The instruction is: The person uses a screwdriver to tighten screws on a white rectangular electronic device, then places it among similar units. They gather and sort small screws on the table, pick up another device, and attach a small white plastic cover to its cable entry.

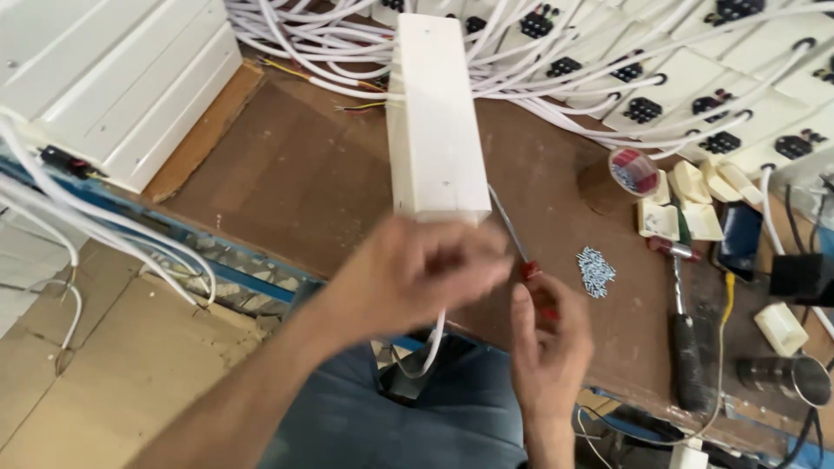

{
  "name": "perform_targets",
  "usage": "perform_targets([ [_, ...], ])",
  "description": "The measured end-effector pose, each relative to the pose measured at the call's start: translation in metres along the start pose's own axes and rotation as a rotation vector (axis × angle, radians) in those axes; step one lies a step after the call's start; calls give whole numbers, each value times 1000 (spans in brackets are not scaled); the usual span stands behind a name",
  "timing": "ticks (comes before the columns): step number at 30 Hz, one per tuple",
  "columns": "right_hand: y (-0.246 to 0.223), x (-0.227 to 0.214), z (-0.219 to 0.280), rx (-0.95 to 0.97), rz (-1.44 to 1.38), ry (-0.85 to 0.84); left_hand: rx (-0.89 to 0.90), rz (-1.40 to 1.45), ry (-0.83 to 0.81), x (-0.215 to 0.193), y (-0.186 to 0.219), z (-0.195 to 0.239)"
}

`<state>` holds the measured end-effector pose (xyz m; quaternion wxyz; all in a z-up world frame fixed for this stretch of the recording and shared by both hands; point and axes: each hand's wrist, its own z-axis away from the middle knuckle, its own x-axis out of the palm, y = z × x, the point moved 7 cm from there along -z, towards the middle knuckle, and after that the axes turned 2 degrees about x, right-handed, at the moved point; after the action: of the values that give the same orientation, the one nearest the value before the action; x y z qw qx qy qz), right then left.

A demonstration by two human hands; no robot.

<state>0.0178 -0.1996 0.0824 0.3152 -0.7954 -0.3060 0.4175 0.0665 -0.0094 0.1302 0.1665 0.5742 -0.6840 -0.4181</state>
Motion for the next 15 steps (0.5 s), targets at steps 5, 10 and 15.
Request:
perform_targets([
  [5,44,84,1,717,-437,-379,90,-248,232,-19,-52,-82],
  [10,46,103,-7,719,-407,-250,109,-303,230,-17,-75,-96],
  [15,51,107,-23,652,-496,-181,97,-290,225,-21,-83,-100],
])
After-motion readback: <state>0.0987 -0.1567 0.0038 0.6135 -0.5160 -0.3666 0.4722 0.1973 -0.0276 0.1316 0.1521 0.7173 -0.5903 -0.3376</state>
